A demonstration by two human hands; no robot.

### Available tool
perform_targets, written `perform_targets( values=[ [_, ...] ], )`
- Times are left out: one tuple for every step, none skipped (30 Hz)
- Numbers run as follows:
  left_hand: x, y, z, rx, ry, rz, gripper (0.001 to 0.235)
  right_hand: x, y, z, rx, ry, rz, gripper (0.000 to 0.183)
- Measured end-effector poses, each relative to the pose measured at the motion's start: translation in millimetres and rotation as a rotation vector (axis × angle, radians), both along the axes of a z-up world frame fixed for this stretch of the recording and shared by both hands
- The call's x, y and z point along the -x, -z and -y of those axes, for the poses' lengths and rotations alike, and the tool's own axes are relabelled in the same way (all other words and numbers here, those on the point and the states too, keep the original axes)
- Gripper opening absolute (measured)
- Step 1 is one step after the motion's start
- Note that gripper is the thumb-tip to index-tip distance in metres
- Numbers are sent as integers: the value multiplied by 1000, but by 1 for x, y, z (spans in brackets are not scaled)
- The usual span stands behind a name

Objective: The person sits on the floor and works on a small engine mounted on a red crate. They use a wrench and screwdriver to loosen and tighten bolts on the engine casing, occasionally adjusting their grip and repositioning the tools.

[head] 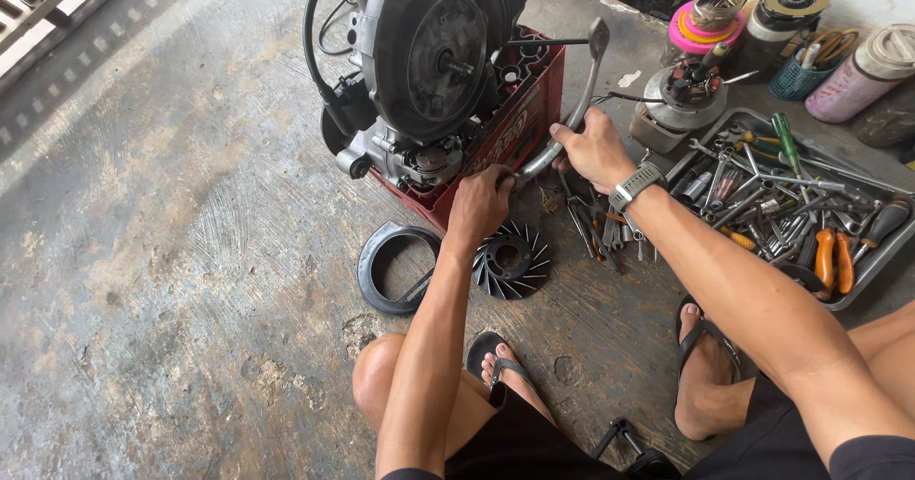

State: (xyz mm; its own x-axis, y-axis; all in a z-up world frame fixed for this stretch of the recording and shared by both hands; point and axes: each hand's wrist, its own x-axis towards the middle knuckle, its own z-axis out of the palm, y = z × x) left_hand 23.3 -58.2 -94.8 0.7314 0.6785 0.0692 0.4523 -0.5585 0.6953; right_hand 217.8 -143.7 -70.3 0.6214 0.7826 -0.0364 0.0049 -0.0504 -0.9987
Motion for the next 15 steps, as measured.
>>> perform_targets(
  values=[
    [0,2,-4,1,-2,-1,27,-2,4,-4,1,-2,-1,21],
    [1,3,-6,35,38,-5,27,-4,8,-6,-4,-21,-29,20],
    [2,4,-9,70,77,-9,27,-6,12,-9,-8,-41,-58,19],
    [2,0,-11,71,76,-10,27,-7,14,-10,-7,-42,-58,19],
    [3,-5,-12,117,65,-10,28,-8,15,-12,-1,-48,-55,17],
    [2,-11,-15,161,55,-9,29,-10,16,-14,2,-54,-50,16],
    [5,-21,-15,159,54,-8,29,-8,7,-15,0,-56,-50,16],
    [8,-30,-13,195,66,12,32,-7,-1,-13,-1,-70,-21,16],
    [10,-38,-11,231,78,33,34,-5,-8,-12,-2,-85,8,16],
    [12,-43,-9,232,83,34,34,-7,-12,-13,0,-80,10,16],
    [13,-47,-7,268,82,45,36,-8,-15,-14,-4,-80,22,15],
    [17,-51,-5,306,77,54,39,-8,-18,-15,-7,-82,31,15],
    [16,-47,-6,309,80,54,39,-11,-16,-16,-4,-80,31,15],
    [15,-44,-8,288,70,68,44,-14,-16,-19,-13,-82,35,14],
    [14,-41,-10,268,60,81,50,-17,-17,-22,-21,-83,38,12]
  ],
)
